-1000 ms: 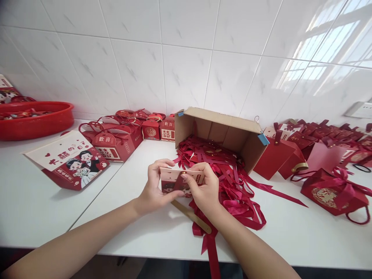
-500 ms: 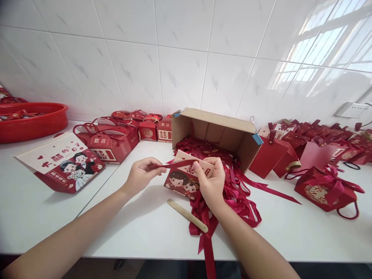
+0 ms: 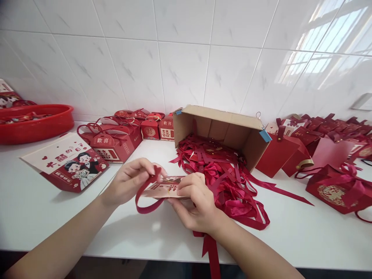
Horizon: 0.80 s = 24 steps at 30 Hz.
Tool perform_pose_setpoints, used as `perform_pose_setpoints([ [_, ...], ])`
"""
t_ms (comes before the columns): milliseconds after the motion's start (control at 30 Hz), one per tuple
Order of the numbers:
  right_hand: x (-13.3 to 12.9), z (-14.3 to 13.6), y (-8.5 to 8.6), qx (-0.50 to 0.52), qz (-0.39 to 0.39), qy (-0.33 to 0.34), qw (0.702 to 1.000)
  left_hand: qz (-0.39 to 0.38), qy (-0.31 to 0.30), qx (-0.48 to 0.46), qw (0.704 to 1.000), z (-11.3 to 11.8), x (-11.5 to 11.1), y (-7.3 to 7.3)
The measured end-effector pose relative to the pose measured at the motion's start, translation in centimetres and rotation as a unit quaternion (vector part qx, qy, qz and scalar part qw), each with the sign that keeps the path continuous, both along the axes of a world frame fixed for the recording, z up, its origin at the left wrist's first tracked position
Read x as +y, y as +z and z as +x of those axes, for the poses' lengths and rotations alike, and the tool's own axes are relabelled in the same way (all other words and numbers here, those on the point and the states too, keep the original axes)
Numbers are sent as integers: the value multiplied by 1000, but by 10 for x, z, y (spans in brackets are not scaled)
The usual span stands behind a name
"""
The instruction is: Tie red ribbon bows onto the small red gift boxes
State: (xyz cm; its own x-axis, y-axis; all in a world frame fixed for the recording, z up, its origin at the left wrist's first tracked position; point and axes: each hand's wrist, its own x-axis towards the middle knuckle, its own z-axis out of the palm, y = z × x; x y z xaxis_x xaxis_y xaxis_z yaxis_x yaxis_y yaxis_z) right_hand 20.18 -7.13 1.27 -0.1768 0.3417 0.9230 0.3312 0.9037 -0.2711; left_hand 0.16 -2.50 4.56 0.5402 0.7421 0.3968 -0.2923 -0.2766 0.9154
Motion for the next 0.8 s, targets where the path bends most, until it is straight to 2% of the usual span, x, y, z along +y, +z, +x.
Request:
perform_pose_setpoints([
  [100, -1, 0, 1, -11, 12, -1, 1000, -31, -80, 59, 995, 4, -4, -4],
  [167, -1, 0, 2, -9, 11, -2, 1000, -19, -100, 73, 992, 6, -6, -5],
  [367, 1, 1, 1, 10, -13, 2, 1000, 95, -6, 64, 993, 11, -9, -5],
  [567, 1, 2, -3, 29, -43, 7, 999, 42, 25, 91, 995, 11, -10, -3],
  [800, 2, 2, -6, 27, -47, 6, 999, 18, -3, 81, 997, 12, -11, -3],
])
